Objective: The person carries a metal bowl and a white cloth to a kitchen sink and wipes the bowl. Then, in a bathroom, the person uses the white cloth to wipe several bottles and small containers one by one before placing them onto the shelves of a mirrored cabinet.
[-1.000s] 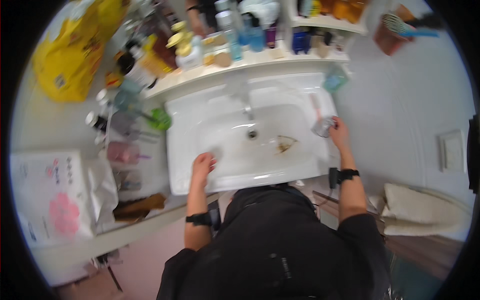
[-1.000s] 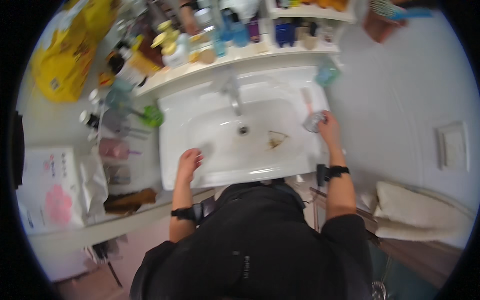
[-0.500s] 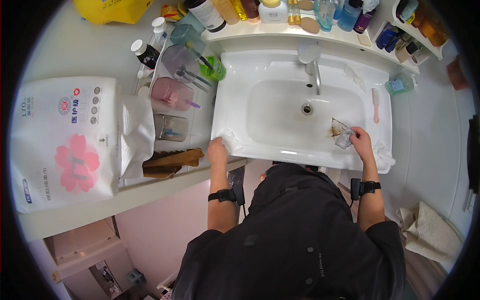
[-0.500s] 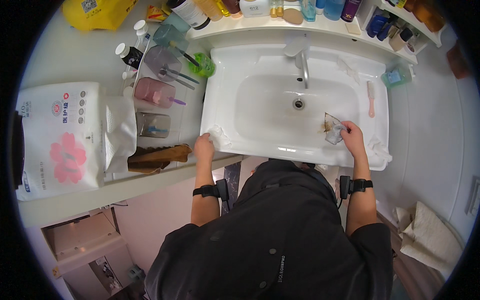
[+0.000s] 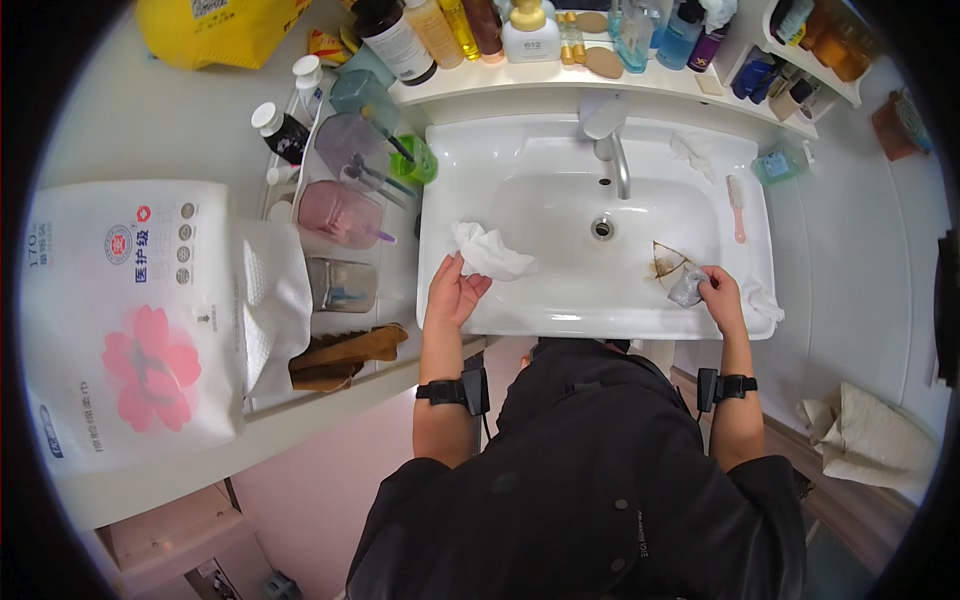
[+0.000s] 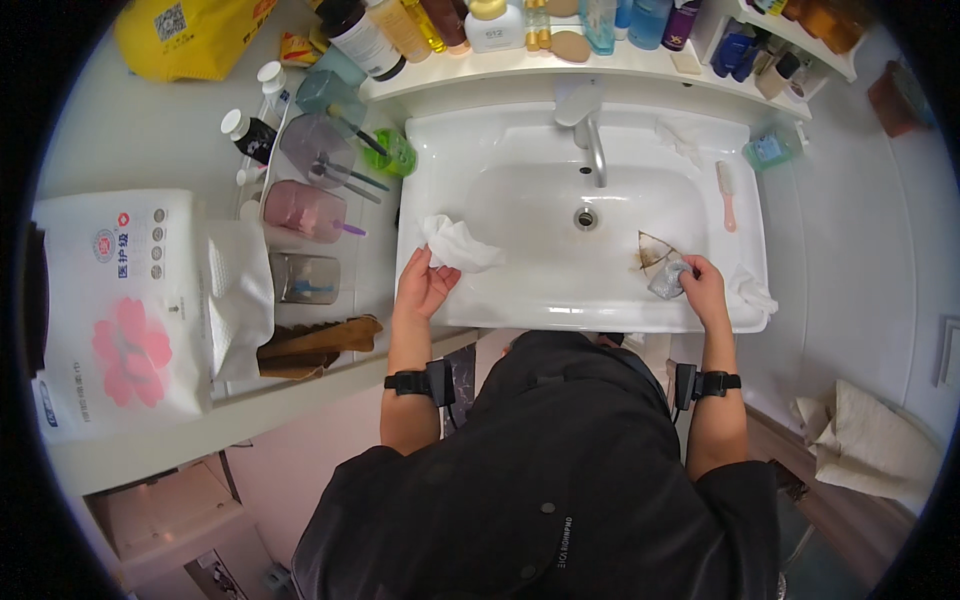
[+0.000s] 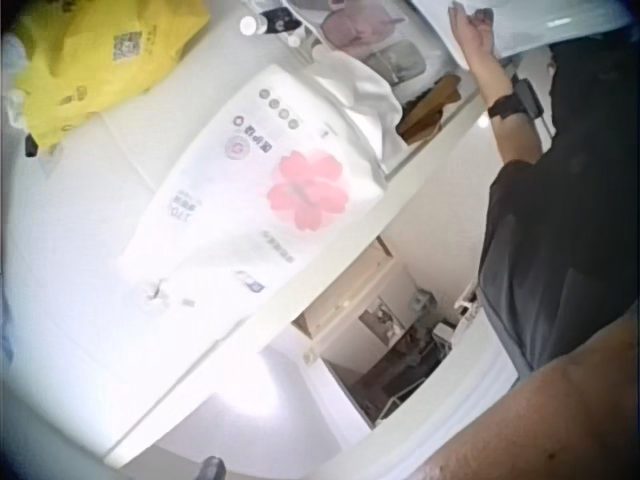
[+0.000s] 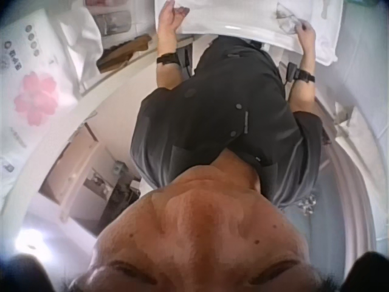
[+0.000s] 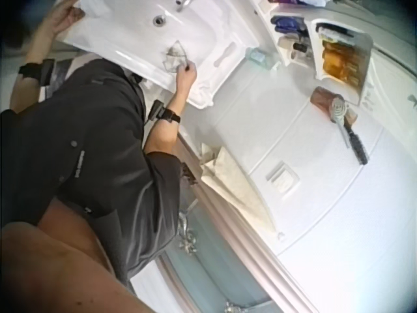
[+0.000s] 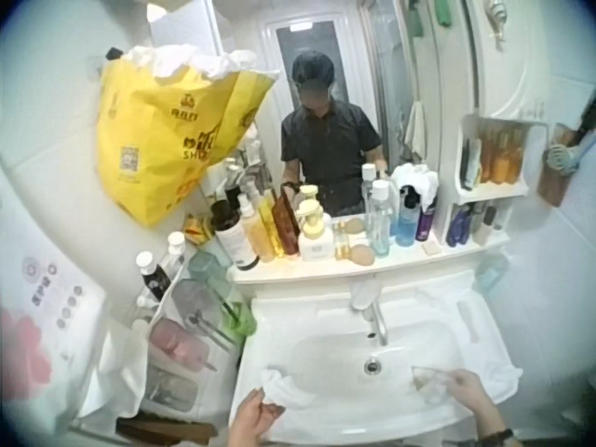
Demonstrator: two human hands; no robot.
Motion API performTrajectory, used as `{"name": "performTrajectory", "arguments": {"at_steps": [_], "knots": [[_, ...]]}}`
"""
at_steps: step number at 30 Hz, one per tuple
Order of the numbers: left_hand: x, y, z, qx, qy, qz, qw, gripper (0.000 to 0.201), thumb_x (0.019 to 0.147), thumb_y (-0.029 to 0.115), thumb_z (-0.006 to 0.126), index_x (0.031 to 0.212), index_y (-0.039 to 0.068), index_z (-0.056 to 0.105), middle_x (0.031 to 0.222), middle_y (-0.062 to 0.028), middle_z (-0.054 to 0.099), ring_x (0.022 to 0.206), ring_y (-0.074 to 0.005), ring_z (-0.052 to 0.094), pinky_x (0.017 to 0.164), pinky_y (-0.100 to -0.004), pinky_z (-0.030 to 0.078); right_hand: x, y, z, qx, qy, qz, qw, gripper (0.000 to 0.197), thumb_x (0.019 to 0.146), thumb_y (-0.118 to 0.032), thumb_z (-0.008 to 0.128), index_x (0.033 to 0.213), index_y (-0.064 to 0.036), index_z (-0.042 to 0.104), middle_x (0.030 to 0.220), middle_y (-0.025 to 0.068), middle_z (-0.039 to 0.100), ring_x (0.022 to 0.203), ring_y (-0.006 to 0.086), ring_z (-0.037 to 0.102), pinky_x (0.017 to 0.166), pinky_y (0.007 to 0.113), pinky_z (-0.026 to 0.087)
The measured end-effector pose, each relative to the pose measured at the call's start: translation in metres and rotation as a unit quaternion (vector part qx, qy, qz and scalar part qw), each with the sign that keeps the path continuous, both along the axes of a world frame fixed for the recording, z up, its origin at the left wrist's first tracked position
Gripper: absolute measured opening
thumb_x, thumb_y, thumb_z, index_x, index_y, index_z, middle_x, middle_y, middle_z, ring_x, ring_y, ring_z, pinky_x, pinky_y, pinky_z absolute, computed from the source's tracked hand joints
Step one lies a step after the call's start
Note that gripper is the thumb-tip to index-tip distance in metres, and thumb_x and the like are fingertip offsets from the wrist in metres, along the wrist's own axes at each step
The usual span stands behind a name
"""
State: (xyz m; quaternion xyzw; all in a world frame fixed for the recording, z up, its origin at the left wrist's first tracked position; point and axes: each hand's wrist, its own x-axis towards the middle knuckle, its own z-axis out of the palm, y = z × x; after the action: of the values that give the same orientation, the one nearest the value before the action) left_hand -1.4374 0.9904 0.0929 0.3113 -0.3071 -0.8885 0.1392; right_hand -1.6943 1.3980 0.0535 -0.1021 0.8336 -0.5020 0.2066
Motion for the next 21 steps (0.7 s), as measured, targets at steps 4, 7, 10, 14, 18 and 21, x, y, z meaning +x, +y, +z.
{"name": "performTrajectory", "arguments": {"at_steps": [4,7,10,14,18,21], "knots": [[-0.031,0.01,0.023,0.0,0.023,-0.019,1.0,0.032,0.095,0.028,0.047,0.122,0.012,0.046,0.113,-0.0059,0.057,0.097,-0.0213,0.059,0.082,-0.0391,0.049,0.001,0.018,-0.003,-0.012,-0.003,-0.023,1.0,0.025,0.076,-0.002,0.053,0.099,0.0025,0.062,0.076,0.0013,0.06,0.067,0.0079,0.053,0.062,0.022,0.044],[-0.044,0.016,0.032,0.023,0.071,-0.058,0.996,0.034,0.095,0.028,0.046,0.125,0.012,0.044,0.115,-0.0065,0.057,0.099,-0.0218,0.058,0.082,-0.0392,0.049,0.001,0.034,-0.011,-0.022,-0.011,-0.05,0.998,0.026,0.075,-0.002,0.054,0.1,0.0033,0.061,0.076,0.0014,0.06,0.066,0.008,0.053,0.062,0.023,0.045],[-0.055,0.026,0.05,0.041,0.072,-0.057,0.995,0.036,0.094,0.024,0.046,0.127,0.01,0.042,0.116,-0.0065,0.056,0.1,-0.021,0.058,0.082,-0.0382,0.05,0.001,0.044,-0.015,-0.011,-0.005,-0.04,0.999,0.026,0.078,0.001,0.05,0.102,0.0039,0.059,0.08,0.0017,0.06,0.067,0.0076,0.053,0.061,0.022,0.045],[-0.071,0.032,0.067,-0.167,0.002,-0.105,0.98,0.041,0.091,0.013,0.048,0.131,0.009,0.04,0.114,-0.0054,0.057,0.098,-0.0163,0.058,0.081,-0.0333,0.05,-0.004,0.055,-0.022,-0.025,-0.015,-0.045,0.999,0.027,0.078,0.0,0.05,0.103,0.0039,0.059,0.08,0.0018,0.06,0.066,0.0076,0.053,0.059,0.022,0.045],[-0.084,0.042,0.097,-0.332,-0.089,-0.093,0.935,0.04,0.087,0.009,0.055,0.126,0.006,0.044,0.101,-0.0038,0.061,0.086,-0.0096,0.056,0.072,-0.0251,0.046,-0.015,0.055,-0.023,-0.05,-0.041,-0.063,0.996,0.028,0.077,-0.001,0.052,0.103,0.0042,0.059,0.077,0.0015,0.059,0.065,0.0077,0.052,0.058,0.022,0.044],[-0.091,0.044,0.111,-0.432,-0.098,-0.044,0.896,0.037,0.085,0.012,0.059,0.12,0.003,0.048,0.088,-0.0019,0.061,0.073,-0.0071,0.052,0.063,-0.0222,0.043,-0.026,0.054,-0.029,-0.038,-0.025,-0.044,0.998,0.026,0.078,0.0,0.05,0.103,0.004,0.058,0.078,0.0015,0.058,0.064,0.0074,0.052,0.056,0.022,0.044]]}}
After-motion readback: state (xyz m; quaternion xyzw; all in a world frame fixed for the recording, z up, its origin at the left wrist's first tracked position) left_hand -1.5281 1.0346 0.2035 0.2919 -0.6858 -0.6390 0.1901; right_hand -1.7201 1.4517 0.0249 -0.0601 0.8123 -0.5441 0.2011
